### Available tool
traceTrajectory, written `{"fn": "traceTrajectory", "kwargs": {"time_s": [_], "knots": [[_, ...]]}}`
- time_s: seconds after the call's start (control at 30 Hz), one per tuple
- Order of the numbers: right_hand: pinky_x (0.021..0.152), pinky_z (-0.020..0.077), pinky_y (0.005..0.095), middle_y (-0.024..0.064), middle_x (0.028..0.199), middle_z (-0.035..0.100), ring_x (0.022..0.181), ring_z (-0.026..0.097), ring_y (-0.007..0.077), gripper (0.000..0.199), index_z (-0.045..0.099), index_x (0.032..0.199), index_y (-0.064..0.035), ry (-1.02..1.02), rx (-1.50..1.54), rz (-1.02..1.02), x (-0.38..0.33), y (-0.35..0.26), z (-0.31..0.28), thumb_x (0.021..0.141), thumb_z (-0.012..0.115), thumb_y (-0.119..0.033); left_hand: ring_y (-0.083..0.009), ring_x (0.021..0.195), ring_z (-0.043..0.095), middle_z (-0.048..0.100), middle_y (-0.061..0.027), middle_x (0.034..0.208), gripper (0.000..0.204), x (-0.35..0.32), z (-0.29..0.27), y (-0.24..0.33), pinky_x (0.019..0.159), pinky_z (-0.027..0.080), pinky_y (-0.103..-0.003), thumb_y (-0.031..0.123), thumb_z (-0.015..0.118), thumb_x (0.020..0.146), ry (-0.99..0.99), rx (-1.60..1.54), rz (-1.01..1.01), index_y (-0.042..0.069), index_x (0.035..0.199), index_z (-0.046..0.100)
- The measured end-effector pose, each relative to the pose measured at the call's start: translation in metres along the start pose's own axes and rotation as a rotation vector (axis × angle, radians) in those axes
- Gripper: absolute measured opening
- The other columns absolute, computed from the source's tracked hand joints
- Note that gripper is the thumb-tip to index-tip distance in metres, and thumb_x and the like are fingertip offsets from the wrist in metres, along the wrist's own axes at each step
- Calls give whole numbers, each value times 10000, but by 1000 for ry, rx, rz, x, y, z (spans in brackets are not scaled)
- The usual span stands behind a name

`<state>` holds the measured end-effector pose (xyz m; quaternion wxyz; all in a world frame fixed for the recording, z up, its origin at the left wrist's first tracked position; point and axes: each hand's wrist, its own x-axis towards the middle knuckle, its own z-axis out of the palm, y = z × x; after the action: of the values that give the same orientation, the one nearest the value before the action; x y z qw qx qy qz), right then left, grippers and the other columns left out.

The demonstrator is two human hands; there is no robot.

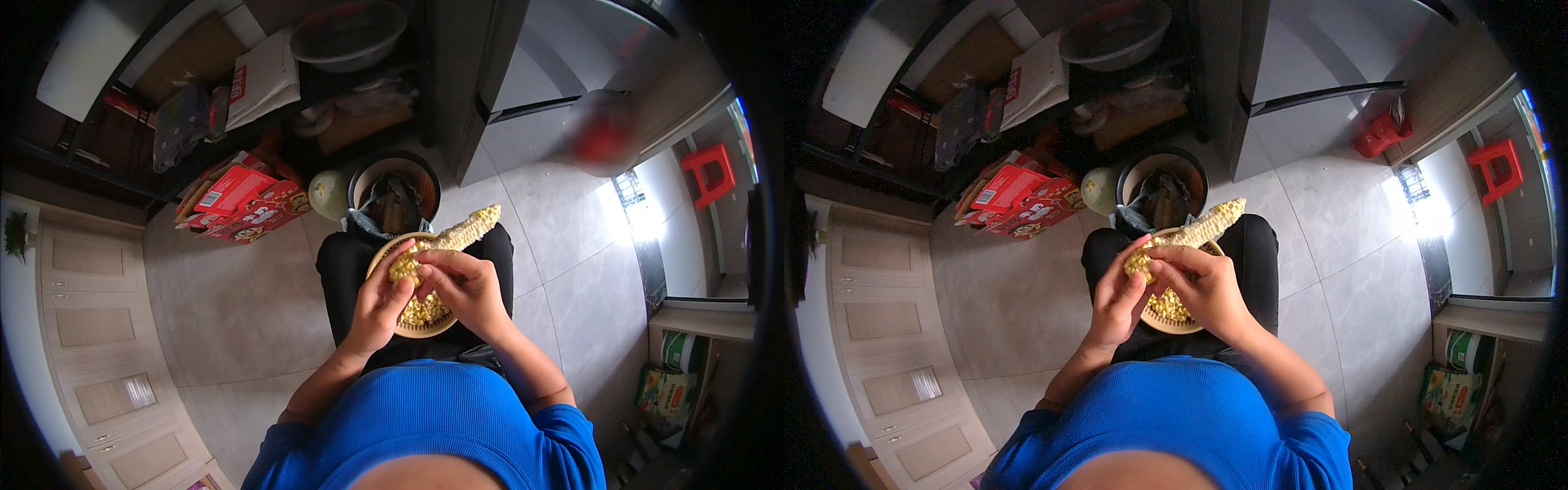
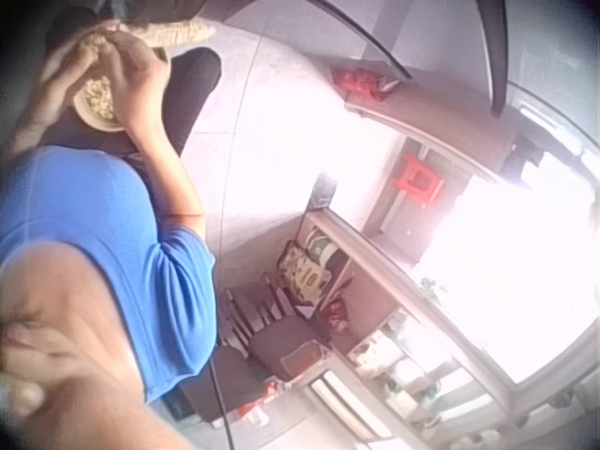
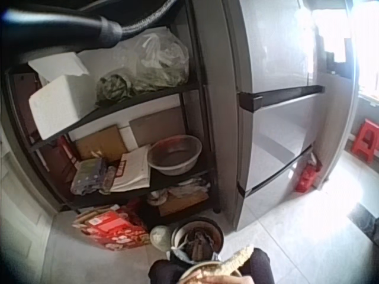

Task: The person sits on the floor and removes corn kernels from a cob by hand, placing them into a bowl. The person holds the cob with one hand and uses the other to strip the kernels off, repeating the process until the cob is mostly bare.

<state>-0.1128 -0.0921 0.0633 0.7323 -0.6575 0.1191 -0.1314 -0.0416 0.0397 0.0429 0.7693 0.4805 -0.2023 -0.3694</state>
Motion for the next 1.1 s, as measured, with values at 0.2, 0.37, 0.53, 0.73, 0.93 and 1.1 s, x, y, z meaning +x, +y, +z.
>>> {"fn": "traceTrajectory", "kwargs": {"time_s": [0.2,0.37,0.53,0.73,0.93,1.1], "knots": [[601,487,242,119,756,626,655,614,139,140,580,954,39,114,-257,-154,0,0,11,824,564,-13,-166,1153,409,400,-128,1278,459,-4,6,-8,966,331,-274,162,461,913,109,38,70,-32,1301,309],[650,479,237,93,845,614,742,599,123,166,561,1007,35,31,-36,-65,2,4,6,873,516,-52,-177,1138,430,409,-133,1271,446,0,6,-6,964,344,-288,121,473,902,137,49,135,-30,1293,320],[638,394,179,36,802,552,709,489,62,108,478,953,-30,129,232,140,0,11,-9,925,434,-124,-209,996,515,471,-153,1178,429,7,-8,4,852,431,-271,104,461,898,124,-314,65,-18,1285,323],[719,460,283,118,819,596,784,586,189,165,501,972,35,-42,-195,131,-1,88,-19,826,424,38,-161,795,514,541,-125,958,341,11,-9,8,688,444,-223,288,395,939,127,-690,-114,-15,1067,483],[890,432,349,150,1274,405,1166,433,270,710,212,1348,-95,-151,5,47,-6,113,-23,748,538,101,-152,672,548,573,-78,868,351,2,-28,1,593,440,-201,331,411,931,200,-534,-223,28,1088,494],[794,485,297,145,1200,470,1029,524,216,450,373,1259,-60,-167,630,238,2,48,-32,842,540,-42,-163,692,570,571,-67,868,318,2,-42,1,586,450,-218,319,430,925,238,-278,-228,66,1112,480]]}}
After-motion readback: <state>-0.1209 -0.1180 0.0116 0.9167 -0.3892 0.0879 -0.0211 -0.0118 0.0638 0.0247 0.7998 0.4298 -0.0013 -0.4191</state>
